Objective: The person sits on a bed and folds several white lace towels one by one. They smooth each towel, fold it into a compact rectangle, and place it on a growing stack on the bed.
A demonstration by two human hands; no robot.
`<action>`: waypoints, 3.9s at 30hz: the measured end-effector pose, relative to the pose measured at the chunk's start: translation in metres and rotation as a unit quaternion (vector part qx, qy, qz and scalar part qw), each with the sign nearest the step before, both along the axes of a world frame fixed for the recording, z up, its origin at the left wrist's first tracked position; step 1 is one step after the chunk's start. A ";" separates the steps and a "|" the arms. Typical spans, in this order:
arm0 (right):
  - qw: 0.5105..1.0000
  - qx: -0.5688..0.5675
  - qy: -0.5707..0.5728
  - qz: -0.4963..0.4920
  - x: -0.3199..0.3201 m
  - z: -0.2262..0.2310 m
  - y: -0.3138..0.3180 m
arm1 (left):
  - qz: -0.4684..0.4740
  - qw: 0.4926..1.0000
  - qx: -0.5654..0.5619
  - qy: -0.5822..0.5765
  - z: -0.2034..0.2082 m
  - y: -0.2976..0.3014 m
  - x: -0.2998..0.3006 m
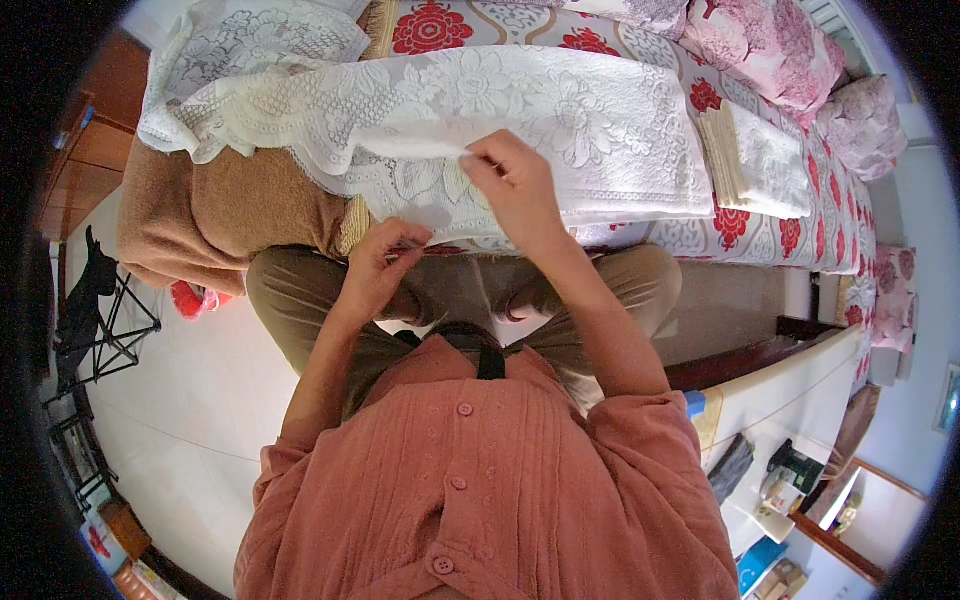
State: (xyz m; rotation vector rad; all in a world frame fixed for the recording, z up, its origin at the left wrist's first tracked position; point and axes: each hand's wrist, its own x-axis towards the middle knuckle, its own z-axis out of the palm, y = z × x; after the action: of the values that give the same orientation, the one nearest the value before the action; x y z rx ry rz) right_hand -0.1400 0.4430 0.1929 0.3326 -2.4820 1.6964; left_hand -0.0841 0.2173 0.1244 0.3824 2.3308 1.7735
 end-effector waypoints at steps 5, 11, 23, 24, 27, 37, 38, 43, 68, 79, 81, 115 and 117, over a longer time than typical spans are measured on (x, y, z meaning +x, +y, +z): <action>0.971 0.192 0.093 0.107 0.019 -0.038 -0.017 | 0.078 0.977 0.169 -0.100 -0.014 0.002 0.002; 0.973 0.177 0.137 0.062 0.028 -0.019 -0.032 | 0.124 0.962 0.222 -0.100 -0.014 0.005 0.002; 0.950 0.242 0.154 0.121 0.041 -0.064 -0.023 | 0.255 0.921 0.264 -0.128 -0.014 0.018 0.015; 0.954 0.231 0.146 0.125 0.045 -0.060 -0.024 | 0.286 0.910 0.267 -0.140 -0.012 0.022 0.019; 0.965 0.205 0.132 0.098 0.050 -0.046 -0.013 | 0.325 0.888 0.277 -0.167 -0.012 0.033 0.026; 0.864 0.215 0.053 -0.453 0.036 -0.071 0.222 | 0.306 0.869 0.334 -0.201 -0.008 0.052 0.024; 0.850 0.199 0.051 -0.484 0.038 -0.075 0.258 | 0.304 0.869 0.334 -0.203 -0.006 0.052 0.025; 0.829 0.201 -0.102 -0.512 0.037 -0.079 0.338 | 0.320 0.857 0.301 -0.270 -0.008 0.054 0.023; 0.843 -0.205 -0.067 -0.492 0.034 -0.048 0.342 | 0.285 0.851 0.343 -0.278 0.006 0.045 0.005; 0.797 0.010 -0.054 -0.602 0.066 -0.105 0.350 | 0.279 0.854 0.325 -0.294 0.005 0.038 0.002; 0.764 0.178 -0.070 -0.616 0.058 -0.108 0.354 | 0.283 0.857 0.316 -0.293 0.006 0.029 -0.005; 0.989 0.051 0.052 -0.126 0.001 -0.068 0.053 | 0.331 0.885 0.319 -0.080 0.072 -0.105 -0.139; 0.992 0.038 0.040 -0.116 0.002 -0.068 0.056 | 0.285 0.895 0.338 -0.059 0.100 -0.092 -0.142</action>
State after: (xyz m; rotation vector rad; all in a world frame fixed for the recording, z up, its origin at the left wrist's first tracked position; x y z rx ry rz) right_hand -0.1381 0.4990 0.1246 0.1102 -2.4230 1.4732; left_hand -0.2259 0.1254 0.2246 -0.3711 1.7682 2.7722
